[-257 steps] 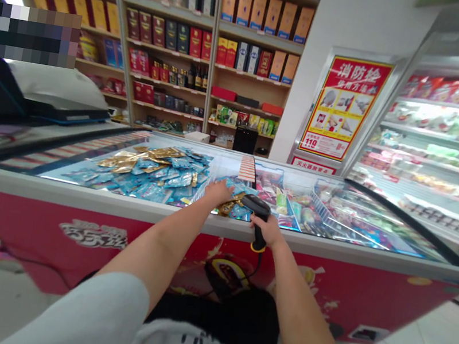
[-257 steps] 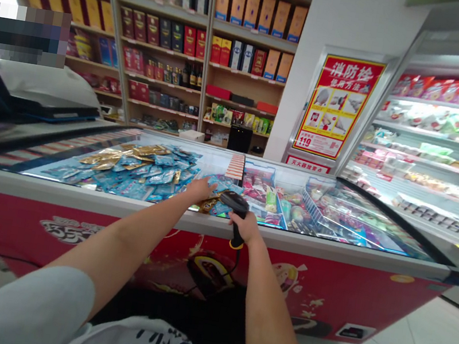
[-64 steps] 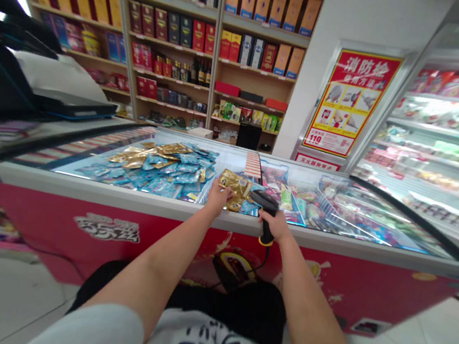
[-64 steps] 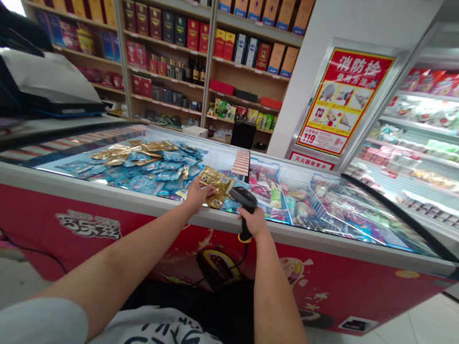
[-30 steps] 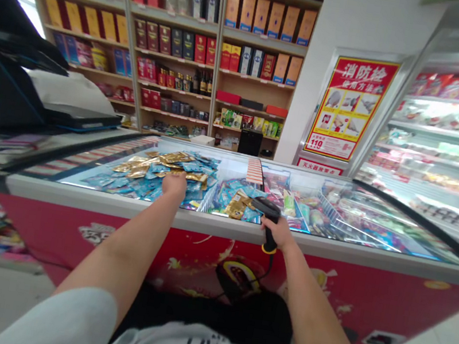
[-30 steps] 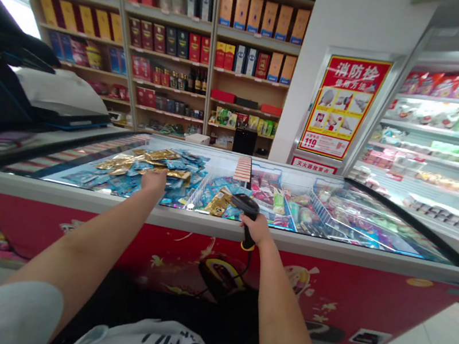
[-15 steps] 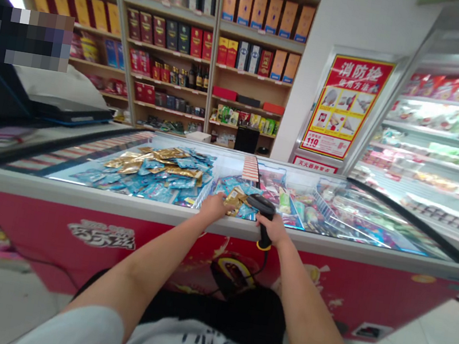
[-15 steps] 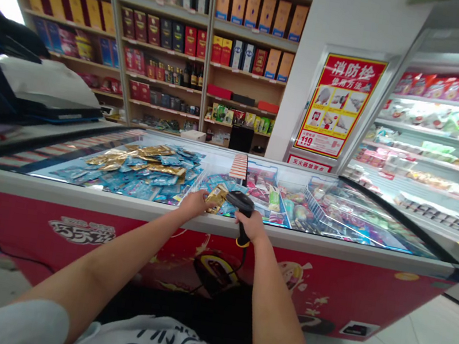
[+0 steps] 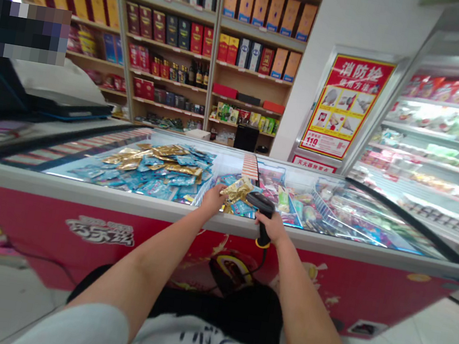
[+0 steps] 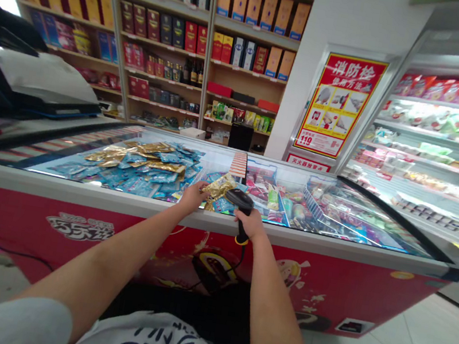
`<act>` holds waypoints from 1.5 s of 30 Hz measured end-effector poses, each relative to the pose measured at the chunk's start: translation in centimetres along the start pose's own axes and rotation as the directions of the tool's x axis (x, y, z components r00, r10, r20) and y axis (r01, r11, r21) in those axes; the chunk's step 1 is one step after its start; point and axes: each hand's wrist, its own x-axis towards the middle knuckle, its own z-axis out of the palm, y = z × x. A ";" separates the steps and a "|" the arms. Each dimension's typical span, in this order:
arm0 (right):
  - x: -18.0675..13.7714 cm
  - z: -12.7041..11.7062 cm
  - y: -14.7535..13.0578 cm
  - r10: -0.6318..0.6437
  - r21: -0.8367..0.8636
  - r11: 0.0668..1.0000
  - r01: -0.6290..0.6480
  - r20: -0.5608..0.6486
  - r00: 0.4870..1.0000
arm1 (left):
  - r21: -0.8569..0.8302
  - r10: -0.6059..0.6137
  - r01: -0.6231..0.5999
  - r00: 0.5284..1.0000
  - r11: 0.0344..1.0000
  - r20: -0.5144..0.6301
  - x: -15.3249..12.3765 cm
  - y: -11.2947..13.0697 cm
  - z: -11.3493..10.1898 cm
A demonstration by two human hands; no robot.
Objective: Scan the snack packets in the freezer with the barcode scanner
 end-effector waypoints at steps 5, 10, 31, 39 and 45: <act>0.0 0.0 -0.2 -0.001 -0.001 1.000 0.001 -0.012 1.000 | 0.032 0.014 -0.014 1.000 0.999 0.001 -0.3 -0.1 -0.2; 0.0 0.1 0.0 -0.003 -0.005 1.000 0.003 -0.010 1.000 | 0.031 0.018 -0.019 1.000 0.999 0.004 -0.5 0.0 -0.2; -0.1 0.2 0.1 -0.002 0.007 1.000 0.002 -0.014 1.000 | 0.192 -0.008 -0.002 0.999 0.981 0.051 -0.8 0.7 -0.7; -0.2 0.3 0.0 0.012 0.012 1.000 -0.012 -0.025 1.000 | 0.199 -0.010 0.001 0.999 0.980 0.041 -0.9 0.9 -0.8; -0.3 0.3 -0.4 0.003 0.006 1.000 -0.003 -0.033 0.999 | 0.089 -0.039 0.038 0.999 0.995 0.015 -1.1 0.9 -0.8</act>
